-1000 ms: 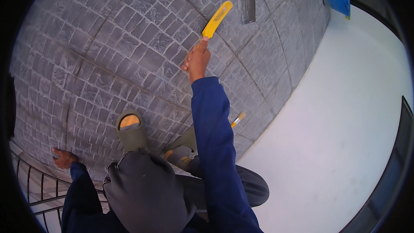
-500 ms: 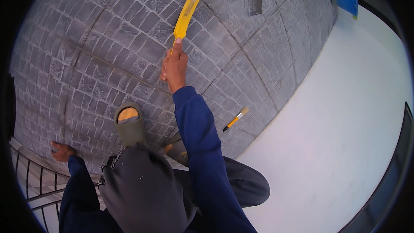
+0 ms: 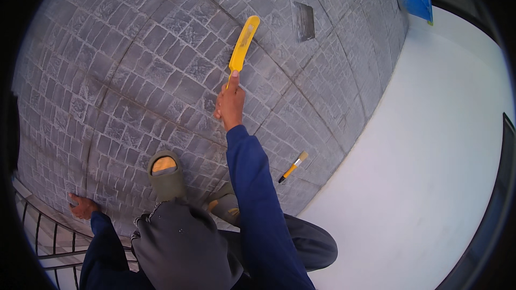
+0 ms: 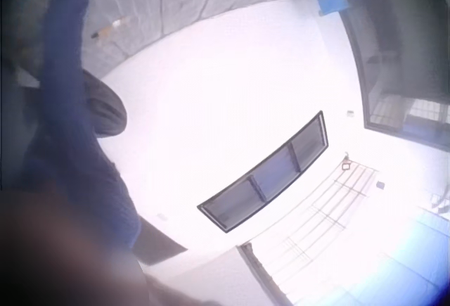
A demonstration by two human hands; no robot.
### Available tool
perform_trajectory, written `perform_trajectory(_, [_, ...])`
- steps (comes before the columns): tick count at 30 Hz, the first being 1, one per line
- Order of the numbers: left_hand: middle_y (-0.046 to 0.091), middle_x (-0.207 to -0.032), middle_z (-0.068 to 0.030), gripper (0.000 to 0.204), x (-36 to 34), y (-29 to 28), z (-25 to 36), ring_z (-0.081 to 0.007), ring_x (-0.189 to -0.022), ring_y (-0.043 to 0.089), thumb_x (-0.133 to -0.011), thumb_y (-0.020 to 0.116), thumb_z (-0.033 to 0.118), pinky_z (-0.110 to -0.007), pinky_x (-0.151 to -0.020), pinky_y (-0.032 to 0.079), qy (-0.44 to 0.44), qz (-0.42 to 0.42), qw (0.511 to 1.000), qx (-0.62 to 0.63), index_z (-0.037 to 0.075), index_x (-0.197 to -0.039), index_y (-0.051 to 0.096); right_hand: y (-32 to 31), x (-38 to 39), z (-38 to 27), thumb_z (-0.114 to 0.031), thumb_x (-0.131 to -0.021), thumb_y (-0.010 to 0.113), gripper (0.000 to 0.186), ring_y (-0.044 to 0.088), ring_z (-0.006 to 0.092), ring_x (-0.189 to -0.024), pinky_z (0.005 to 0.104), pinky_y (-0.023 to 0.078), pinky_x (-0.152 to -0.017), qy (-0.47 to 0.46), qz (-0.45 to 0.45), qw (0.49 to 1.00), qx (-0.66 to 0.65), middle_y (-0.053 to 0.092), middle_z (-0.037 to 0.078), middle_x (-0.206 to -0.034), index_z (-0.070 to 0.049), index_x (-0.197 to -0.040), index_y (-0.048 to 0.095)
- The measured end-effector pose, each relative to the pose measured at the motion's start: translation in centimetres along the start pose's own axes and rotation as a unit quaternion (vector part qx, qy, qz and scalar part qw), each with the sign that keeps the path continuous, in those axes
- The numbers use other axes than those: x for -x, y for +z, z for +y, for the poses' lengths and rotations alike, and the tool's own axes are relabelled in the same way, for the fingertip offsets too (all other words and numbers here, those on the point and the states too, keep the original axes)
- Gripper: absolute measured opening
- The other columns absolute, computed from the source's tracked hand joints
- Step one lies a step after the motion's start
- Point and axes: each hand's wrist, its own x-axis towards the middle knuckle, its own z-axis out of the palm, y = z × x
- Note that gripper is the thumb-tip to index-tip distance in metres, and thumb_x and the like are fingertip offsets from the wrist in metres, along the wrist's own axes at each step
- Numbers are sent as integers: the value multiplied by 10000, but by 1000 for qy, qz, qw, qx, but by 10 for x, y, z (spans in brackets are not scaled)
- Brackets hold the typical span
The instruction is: The person cleans a tiled floor using a yellow brush and a paintbrush, then applies grout to the tile joints with a putty knife. They work methodically across the floor, brushing and spreading grout into the gaps between tiles.
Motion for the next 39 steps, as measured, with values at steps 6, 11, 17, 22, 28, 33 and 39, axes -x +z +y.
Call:
perform_trajectory(6, [581,-1297,-148,773,0,0,-3,-344,-1220,540,-854,535,738,-477,-1013,430,25,2,999,24,94,-1277,599,18,43,10,-699,-962,364,617,337,111,-336,290,294,-313,-30,-26,999,12,356,-3,-493,-136,-708,377])
perform_trajectory(11, [604,-1255,-135,760,3,-2,-3,-347,-1177,563,-864,524,734,-479,-982,448,35,13,999,26,94,-1266,602,26,173,89,-581,-1007,418,597,380,103,-386,299,293,-347,113,-39,990,70,396,-20,-521,-117,-631,424])
perform_trajectory(17, [591,-1265,-156,785,2,-8,6,-354,-1188,553,-856,526,742,-486,-990,443,-3,-12,1000,3,81,-1275,595,41,52,32,-697,-963,370,632,345,105,-340,293,303,-315,-17,-22,999,-33,365,-1,-485,-125,-694,392])
perform_trajectory(22, [586,-1274,-170,804,2,-6,5,-360,-1194,549,-855,526,743,-489,-998,437,-5,-25,1000,12,64,-1282,588,28,59,36,-676,-975,370,616,352,107,-343,299,302,-315,-21,-62,997,30,362,-4,-481,-128,-694,392])
perform_trajectory(28, [597,-1264,-152,763,4,-5,-2,-353,-1195,551,-865,536,723,-488,-998,438,22,6,1000,15,73,-1259,600,12,147,79,-622,-995,405,608,349,87,-396,293,263,-358,100,-43,991,74,356,-31,-521,-156,-607,356])
perform_trajectory(33, [599,-1276,-138,751,4,-4,5,-330,-1213,549,-853,557,723,-472,-1013,435,-6,-11,1000,10,93,-1260,605,40,47,14,-726,-942,379,638,317,104,-339,286,284,-321,2,-31,999,7,352,-8,-494,-134,-702,384])
perform_trajectory(39, [589,-1295,-126,746,4,-7,6,-332,-1226,537,-855,556,721,-471,-1013,433,10,-3,999,37,99,-1264,603,27,17,-22,-739,-935,371,636,325,107,-344,290,306,-330,47,-34,998,-16,337,-9,-494,-136,-735,384])
